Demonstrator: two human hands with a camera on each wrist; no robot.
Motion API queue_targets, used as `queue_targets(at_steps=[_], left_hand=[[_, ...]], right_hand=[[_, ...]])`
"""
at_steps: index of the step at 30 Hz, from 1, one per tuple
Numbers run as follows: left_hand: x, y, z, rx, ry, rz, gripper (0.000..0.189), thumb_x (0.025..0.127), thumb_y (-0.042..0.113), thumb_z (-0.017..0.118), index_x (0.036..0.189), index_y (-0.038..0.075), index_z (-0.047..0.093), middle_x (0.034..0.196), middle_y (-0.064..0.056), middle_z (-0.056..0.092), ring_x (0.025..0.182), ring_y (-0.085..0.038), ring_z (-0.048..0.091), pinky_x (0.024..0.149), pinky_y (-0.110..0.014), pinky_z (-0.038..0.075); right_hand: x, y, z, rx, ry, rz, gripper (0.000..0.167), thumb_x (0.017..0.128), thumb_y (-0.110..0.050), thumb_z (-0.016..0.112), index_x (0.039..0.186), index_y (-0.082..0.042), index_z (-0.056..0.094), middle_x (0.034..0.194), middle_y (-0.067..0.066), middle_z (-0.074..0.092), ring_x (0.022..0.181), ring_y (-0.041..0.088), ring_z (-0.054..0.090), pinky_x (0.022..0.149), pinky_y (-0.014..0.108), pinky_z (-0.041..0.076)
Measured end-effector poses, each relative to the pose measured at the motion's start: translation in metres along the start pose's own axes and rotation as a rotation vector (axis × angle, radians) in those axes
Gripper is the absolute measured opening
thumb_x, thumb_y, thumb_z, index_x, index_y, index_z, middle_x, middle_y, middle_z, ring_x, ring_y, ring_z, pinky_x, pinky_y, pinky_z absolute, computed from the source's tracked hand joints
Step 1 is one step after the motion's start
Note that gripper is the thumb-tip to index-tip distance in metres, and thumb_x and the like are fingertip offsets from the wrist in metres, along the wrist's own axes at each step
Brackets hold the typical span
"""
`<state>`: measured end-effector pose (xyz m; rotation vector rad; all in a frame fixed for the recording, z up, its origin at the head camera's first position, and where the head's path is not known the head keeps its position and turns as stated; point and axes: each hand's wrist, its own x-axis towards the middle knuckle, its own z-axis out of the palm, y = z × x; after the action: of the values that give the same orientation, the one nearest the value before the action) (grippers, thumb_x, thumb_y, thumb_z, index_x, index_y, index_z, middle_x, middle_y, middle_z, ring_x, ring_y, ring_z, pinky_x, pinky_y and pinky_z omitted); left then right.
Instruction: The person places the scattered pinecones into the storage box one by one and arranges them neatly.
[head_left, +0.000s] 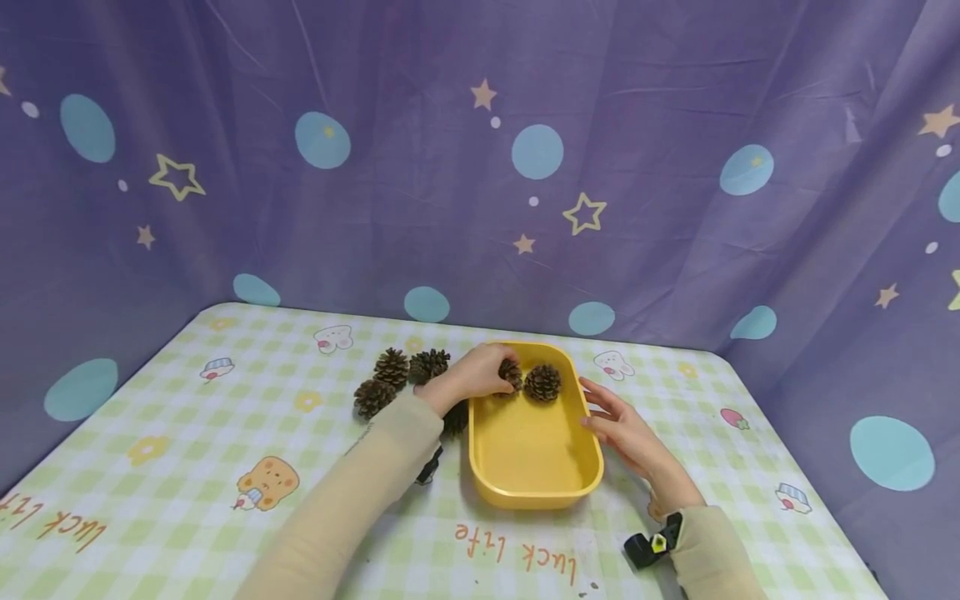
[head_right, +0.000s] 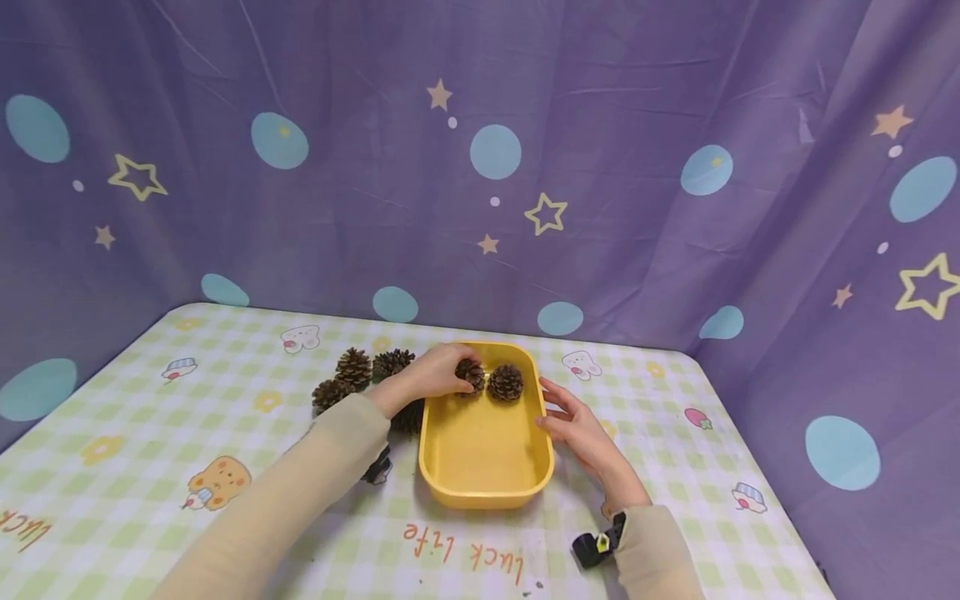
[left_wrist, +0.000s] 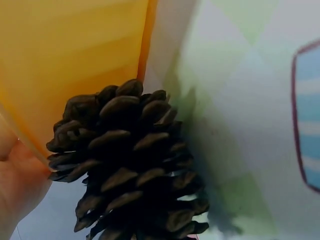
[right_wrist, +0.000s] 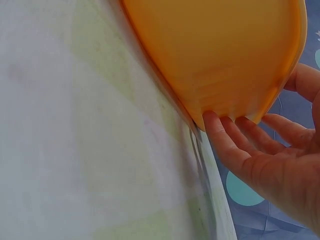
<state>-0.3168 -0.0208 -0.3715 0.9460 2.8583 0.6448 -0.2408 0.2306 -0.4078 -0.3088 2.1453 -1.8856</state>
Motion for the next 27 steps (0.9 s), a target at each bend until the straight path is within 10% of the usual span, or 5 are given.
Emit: queue_targets(at_steps=[27], left_hand=[[-0.005, 0.008, -0.005, -0.002, 0.039, 0.002, 0.047, 0.081, 0.017, 0.068, 0.125, 0.005, 0.054, 0.125, -0.008, 0.055, 0.116, -0.023, 0.05, 0.097, -0.034, 0.042]], right_hand=[[0.0, -0.001, -0.001, 0.014, -0.01, 0.008, 0.069, 0.086, -0.003, 0.055, 0.145, -0.011, 0.021, 0.144, 0.022, 0.025, 0.111, 0.02, 0.047, 0.068, 0.018, 0.044]])
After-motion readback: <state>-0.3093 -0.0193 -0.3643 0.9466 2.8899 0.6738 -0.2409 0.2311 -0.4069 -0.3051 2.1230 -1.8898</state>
